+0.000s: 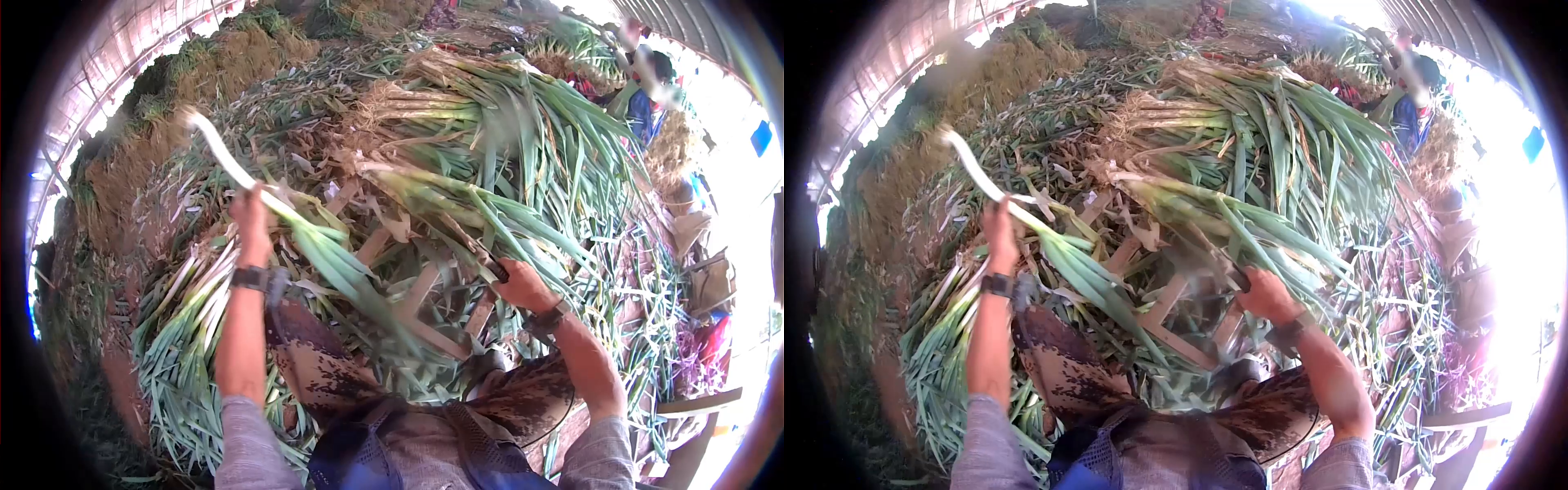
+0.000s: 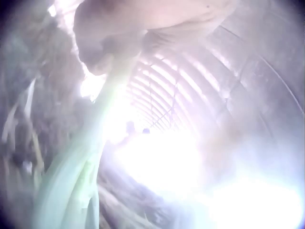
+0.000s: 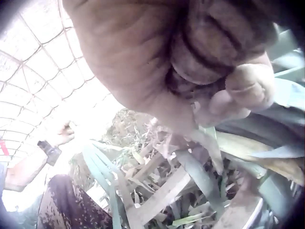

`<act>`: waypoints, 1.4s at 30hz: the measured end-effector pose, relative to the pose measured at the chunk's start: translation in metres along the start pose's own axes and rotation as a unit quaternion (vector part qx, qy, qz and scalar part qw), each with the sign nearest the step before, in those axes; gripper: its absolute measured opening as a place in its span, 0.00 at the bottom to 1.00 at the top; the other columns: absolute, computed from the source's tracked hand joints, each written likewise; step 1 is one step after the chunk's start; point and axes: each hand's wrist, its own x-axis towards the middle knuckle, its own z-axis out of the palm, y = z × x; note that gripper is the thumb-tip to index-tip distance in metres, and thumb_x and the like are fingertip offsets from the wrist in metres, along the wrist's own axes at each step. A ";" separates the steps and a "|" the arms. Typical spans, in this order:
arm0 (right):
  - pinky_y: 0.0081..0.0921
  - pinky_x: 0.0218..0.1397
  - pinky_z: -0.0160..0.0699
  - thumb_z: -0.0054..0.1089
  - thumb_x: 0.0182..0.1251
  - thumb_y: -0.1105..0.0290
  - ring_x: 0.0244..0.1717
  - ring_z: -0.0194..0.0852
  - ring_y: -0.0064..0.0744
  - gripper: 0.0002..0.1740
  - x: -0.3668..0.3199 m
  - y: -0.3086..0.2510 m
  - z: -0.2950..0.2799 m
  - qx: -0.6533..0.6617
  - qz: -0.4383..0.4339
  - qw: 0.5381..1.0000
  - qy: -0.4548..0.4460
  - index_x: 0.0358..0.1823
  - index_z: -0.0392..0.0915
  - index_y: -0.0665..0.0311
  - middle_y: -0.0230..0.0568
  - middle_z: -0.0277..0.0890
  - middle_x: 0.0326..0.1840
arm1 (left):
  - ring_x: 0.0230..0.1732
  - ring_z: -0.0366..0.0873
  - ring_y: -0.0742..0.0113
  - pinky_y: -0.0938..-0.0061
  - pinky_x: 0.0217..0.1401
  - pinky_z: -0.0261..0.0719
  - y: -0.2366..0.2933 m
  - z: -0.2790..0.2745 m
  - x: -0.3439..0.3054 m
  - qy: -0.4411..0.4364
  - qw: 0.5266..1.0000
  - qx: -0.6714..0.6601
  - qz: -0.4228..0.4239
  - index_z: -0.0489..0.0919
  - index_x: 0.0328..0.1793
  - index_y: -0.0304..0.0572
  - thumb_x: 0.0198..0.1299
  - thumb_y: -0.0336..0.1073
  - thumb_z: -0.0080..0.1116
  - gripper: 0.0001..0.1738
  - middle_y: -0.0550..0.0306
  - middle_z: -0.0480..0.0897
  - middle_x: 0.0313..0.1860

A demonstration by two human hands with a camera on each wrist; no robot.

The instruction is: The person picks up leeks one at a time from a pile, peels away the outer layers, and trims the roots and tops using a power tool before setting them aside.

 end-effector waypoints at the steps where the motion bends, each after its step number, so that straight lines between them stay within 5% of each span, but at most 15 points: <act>1: 0.49 0.48 0.79 0.64 0.53 0.64 0.43 0.81 0.59 0.18 -0.001 0.007 0.001 -0.012 0.005 1.000 -0.012 0.45 0.81 0.65 0.58 0.82 0.38 | 0.18 0.68 0.80 0.80 0.17 0.65 0.018 -0.024 0.023 -0.027 0.998 0.052 -0.013 0.81 0.45 0.44 0.67 0.48 0.60 0.15 0.66 0.77 0.25; 6: 0.47 0.44 0.78 0.66 0.56 0.61 0.38 0.82 0.58 0.18 -0.015 0.016 -0.007 -0.048 -0.055 0.989 -0.130 0.43 0.82 0.66 0.57 0.82 0.34 | 0.29 0.77 0.65 0.65 0.30 0.71 0.101 -0.128 0.119 -0.056 0.917 0.369 0.143 0.79 0.46 0.39 0.67 0.46 0.60 0.17 0.56 0.80 0.30; 8: 0.43 0.41 0.78 0.67 0.56 0.62 0.34 0.83 0.50 0.17 -0.025 -0.003 -0.025 0.083 -0.022 0.996 -0.032 0.43 0.82 0.65 0.55 0.82 0.32 | 0.33 0.80 0.60 0.63 0.33 0.74 0.107 -0.155 0.131 -0.066 0.863 0.485 0.126 0.79 0.48 0.37 0.67 0.46 0.60 0.18 0.51 0.82 0.34; 9: 0.38 0.38 0.77 0.67 0.56 0.65 0.32 0.81 0.42 0.15 -0.024 -0.002 -0.031 0.047 0.007 0.999 -0.015 0.42 0.81 0.67 0.52 0.81 0.30 | 0.36 0.82 0.55 0.62 0.37 0.76 0.107 -0.167 0.132 -0.072 0.797 0.591 0.105 0.79 0.50 0.35 0.67 0.45 0.60 0.19 0.45 0.84 0.37; 10: 0.38 0.38 0.77 0.67 0.56 0.65 0.32 0.81 0.42 0.15 -0.024 -0.001 -0.040 0.048 0.007 0.999 -0.015 0.42 0.81 0.67 0.52 0.81 0.30 | 0.36 0.82 0.55 0.62 0.37 0.76 0.088 -0.179 0.132 -0.072 0.796 0.591 0.106 0.79 0.50 0.35 0.67 0.45 0.60 0.19 0.45 0.84 0.37; 12: 0.38 0.36 0.75 0.67 0.57 0.65 0.30 0.79 0.40 0.15 -0.024 0.006 -0.057 0.035 -0.004 0.997 0.068 0.41 0.80 0.67 0.50 0.80 0.29 | 0.42 0.82 0.43 0.55 0.47 0.77 0.033 -0.190 0.132 -0.074 0.746 0.621 0.228 0.79 0.56 0.32 0.63 0.43 0.60 0.22 0.37 0.84 0.42; 14: 0.39 0.36 0.73 0.66 0.56 0.65 0.29 0.77 0.42 0.16 -0.023 0.025 -0.071 0.041 0.009 0.994 0.099 0.41 0.79 0.68 0.50 0.78 0.28 | 0.46 0.83 0.42 0.57 0.52 0.78 0.025 -0.139 0.092 -0.149 0.795 0.575 0.122 0.81 0.54 0.33 0.64 0.42 0.59 0.20 0.37 0.85 0.44; 18: 0.39 0.38 0.73 0.64 0.54 0.65 0.30 0.78 0.43 0.17 -0.023 0.055 -0.103 0.001 0.066 0.996 0.052 0.39 0.78 0.73 0.55 0.77 0.26 | 0.52 0.82 0.48 0.62 0.55 0.77 0.030 -0.010 0.025 -0.327 0.822 0.452 0.117 0.83 0.50 0.33 0.65 0.42 0.58 0.18 0.42 0.86 0.47; 20: 0.41 0.40 0.76 0.63 0.54 0.65 0.32 0.81 0.45 0.18 -0.022 0.079 -0.097 -0.053 0.069 0.996 0.036 0.41 0.80 0.72 0.56 0.80 0.30 | 0.54 0.83 0.50 0.61 0.55 0.79 0.009 0.054 0.007 -0.363 0.831 0.399 0.140 0.81 0.58 0.36 0.67 0.45 0.55 0.22 0.40 0.85 0.50; 24: 0.40 0.41 0.77 0.61 0.56 0.65 0.36 0.83 0.45 0.20 -0.047 0.068 -0.081 -0.063 0.048 0.996 -0.040 0.49 0.80 0.68 0.52 0.82 0.34 | 0.56 0.82 0.54 0.63 0.59 0.79 0.007 0.153 -0.051 -0.472 0.771 0.370 0.213 0.77 0.65 0.43 0.69 0.41 0.52 0.21 0.45 0.83 0.57; 28: 0.38 0.45 0.79 0.62 0.59 0.62 0.39 0.82 0.44 0.23 -0.069 0.037 -0.095 -0.008 0.080 0.981 -0.177 0.54 0.80 0.65 0.52 0.83 0.39 | 0.52 0.83 0.47 0.60 0.59 0.80 -0.028 0.198 -0.102 -0.481 0.757 0.316 0.309 0.77 0.63 0.38 0.67 0.39 0.54 0.21 0.43 0.84 0.54; 34: 0.38 0.44 0.79 0.62 0.60 0.60 0.38 0.82 0.45 0.20 -0.082 0.035 -0.078 -0.027 0.065 0.965 -0.253 0.51 0.82 0.63 0.51 0.82 0.37 | 0.50 0.81 0.40 0.57 0.55 0.79 -0.039 0.199 -0.151 -0.520 0.779 0.261 0.234 0.80 0.53 0.32 0.64 0.35 0.58 0.16 0.37 0.84 0.48; 36: 0.34 0.41 0.78 0.63 0.60 0.63 0.35 0.81 0.36 0.18 -0.087 0.049 -0.073 -0.007 0.003 0.978 -0.208 0.49 0.82 0.65 0.47 0.82 0.34 | 0.51 0.80 0.41 0.58 0.55 0.79 -0.038 0.201 -0.156 -0.414 0.830 0.215 0.305 0.79 0.54 0.32 0.62 0.31 0.58 0.15 0.39 0.82 0.48; 39: 0.29 0.33 0.69 0.67 0.58 0.71 0.29 0.68 0.23 0.13 -0.089 0.052 -0.087 0.111 0.073 0.991 -0.021 0.42 0.78 0.69 0.35 0.75 0.27 | 0.55 0.75 0.41 0.56 0.60 0.74 -0.024 0.211 -0.150 -0.384 0.815 0.236 0.364 0.76 0.58 0.33 0.61 0.29 0.57 0.19 0.41 0.78 0.52; 42: 0.33 0.33 0.69 0.66 0.58 0.68 0.27 0.67 0.27 0.13 -0.089 0.067 -0.087 0.084 0.126 0.988 0.033 0.38 0.77 0.70 0.40 0.70 0.23 | 0.61 0.70 0.44 0.54 0.67 0.67 -0.019 0.234 -0.146 -0.381 0.799 0.203 0.419 0.74 0.62 0.34 0.62 0.33 0.58 0.22 0.43 0.77 0.55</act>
